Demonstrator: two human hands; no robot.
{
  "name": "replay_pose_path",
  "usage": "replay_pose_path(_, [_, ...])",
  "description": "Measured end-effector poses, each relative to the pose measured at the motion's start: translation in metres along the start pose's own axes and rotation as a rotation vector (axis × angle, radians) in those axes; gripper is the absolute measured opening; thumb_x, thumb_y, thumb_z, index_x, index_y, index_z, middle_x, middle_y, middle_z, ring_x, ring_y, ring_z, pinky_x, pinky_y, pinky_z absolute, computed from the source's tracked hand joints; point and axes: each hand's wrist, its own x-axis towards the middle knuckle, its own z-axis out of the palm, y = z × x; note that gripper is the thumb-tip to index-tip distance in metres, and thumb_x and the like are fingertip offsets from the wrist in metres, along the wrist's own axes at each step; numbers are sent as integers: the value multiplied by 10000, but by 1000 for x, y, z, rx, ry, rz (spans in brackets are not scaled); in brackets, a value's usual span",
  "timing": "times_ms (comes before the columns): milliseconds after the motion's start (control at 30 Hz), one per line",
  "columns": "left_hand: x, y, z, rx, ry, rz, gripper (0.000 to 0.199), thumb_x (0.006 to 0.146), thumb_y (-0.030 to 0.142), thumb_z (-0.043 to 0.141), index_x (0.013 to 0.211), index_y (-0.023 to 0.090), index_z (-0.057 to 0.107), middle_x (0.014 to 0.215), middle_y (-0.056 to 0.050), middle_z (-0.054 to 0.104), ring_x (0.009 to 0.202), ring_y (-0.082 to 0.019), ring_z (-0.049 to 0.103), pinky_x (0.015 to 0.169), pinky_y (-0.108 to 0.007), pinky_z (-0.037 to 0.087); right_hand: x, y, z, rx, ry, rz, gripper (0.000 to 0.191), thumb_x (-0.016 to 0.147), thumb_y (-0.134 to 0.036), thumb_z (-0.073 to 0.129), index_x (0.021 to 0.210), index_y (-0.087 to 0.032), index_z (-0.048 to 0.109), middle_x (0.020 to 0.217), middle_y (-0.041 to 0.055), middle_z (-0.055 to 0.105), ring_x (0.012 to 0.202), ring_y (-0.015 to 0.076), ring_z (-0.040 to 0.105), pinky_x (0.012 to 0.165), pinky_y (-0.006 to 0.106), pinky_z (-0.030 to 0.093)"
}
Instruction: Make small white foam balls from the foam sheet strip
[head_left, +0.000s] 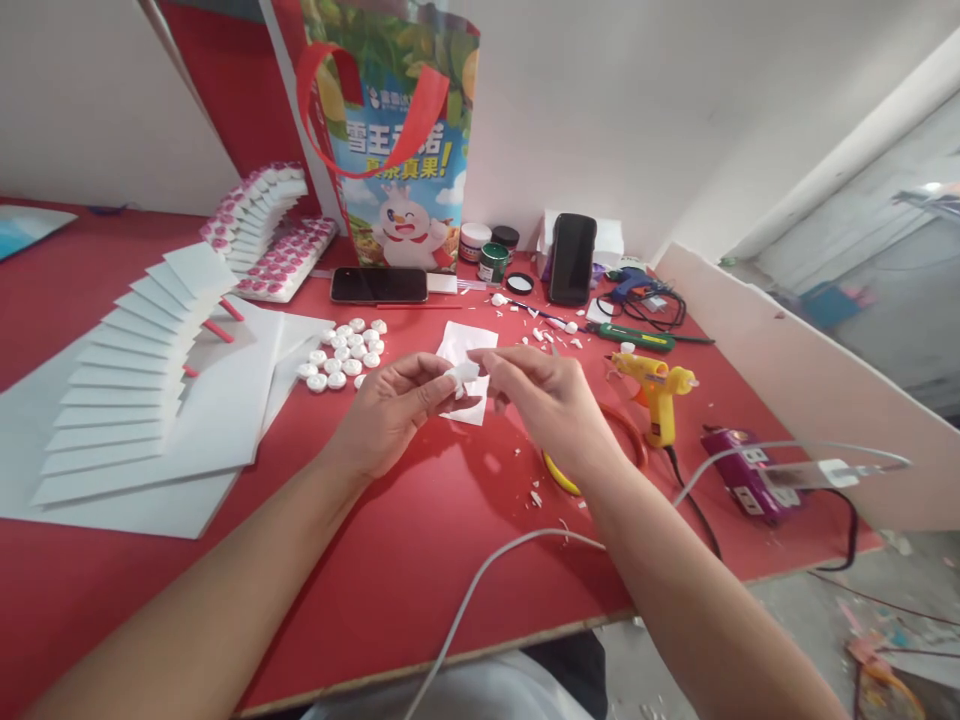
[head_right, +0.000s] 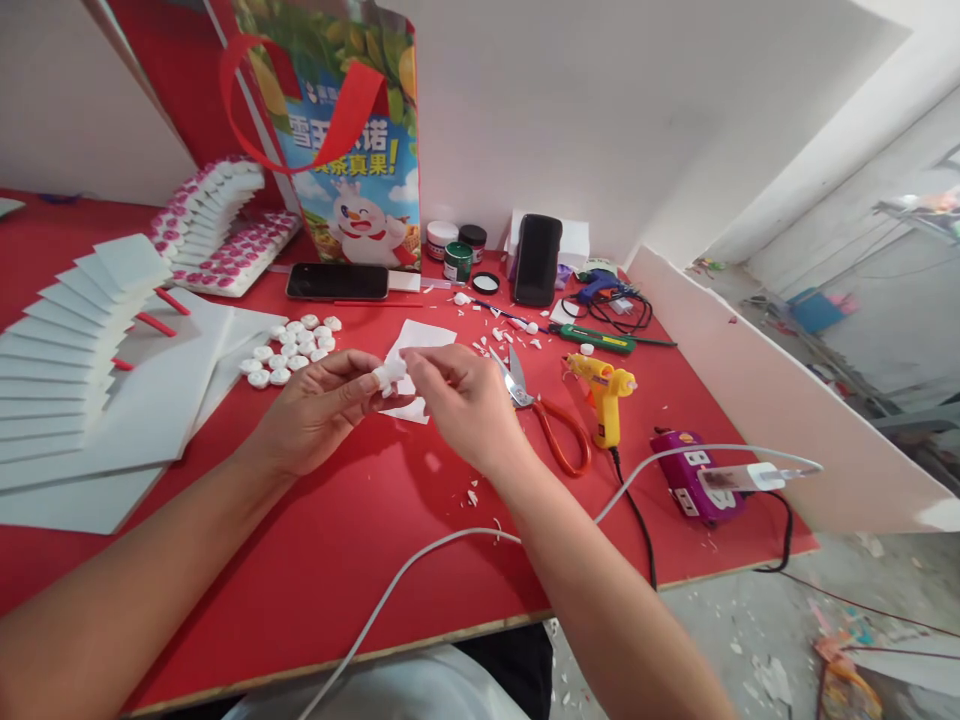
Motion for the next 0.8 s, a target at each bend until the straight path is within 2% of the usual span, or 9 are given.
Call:
replay_pose_path(100, [1,1,-1,32,14,17,219,724,327,872,808,181,731,822,8,729,709,-102,644,805,-291,586,13,14,10,297,-65,90,255,897,-332,601,740,-172,724,691,4,610,634,122,557,600,272,480])
replay_pose_path(233, [2,-1,-2,76,34,11,260,710,358,878,821,181,723,854,-1,740,722,-117,656,834,-315,577,7,30,13,311,-28,20,311,908,-345,604,652,-181,669,702,4,607,651,118,531,647,281,459])
replay_pose_path(367, [1,-3,-2,71,43,5,234,729,336,871,839,182,734,842,7,741,685,-97,640,880,-331,573,3,33,13,269,-16,-15,304,923,-348,594,691,-188,708,722,9,602,696,128,532,684,291,439])
replay_pose_path(567, [1,-5,-4,65,32,3,203,756,316,860,822,166,740,826,-12,746,713,-111,658,850,-322,578,2,32,17,361,-36,13,228,907,-281,590,927,-211,806,760,-5,575,713,114,525,716,287,426])
replay_pose_path(800, [1,-5,-2,95,72,19,244,730,340,879,800,161,729,763,-3,735,674,-114,659,772,-294,581,0,32,20,461,-39,36,218,901,-282,598,905,-212,804,789,-7,576,680,102,508,710,287,448])
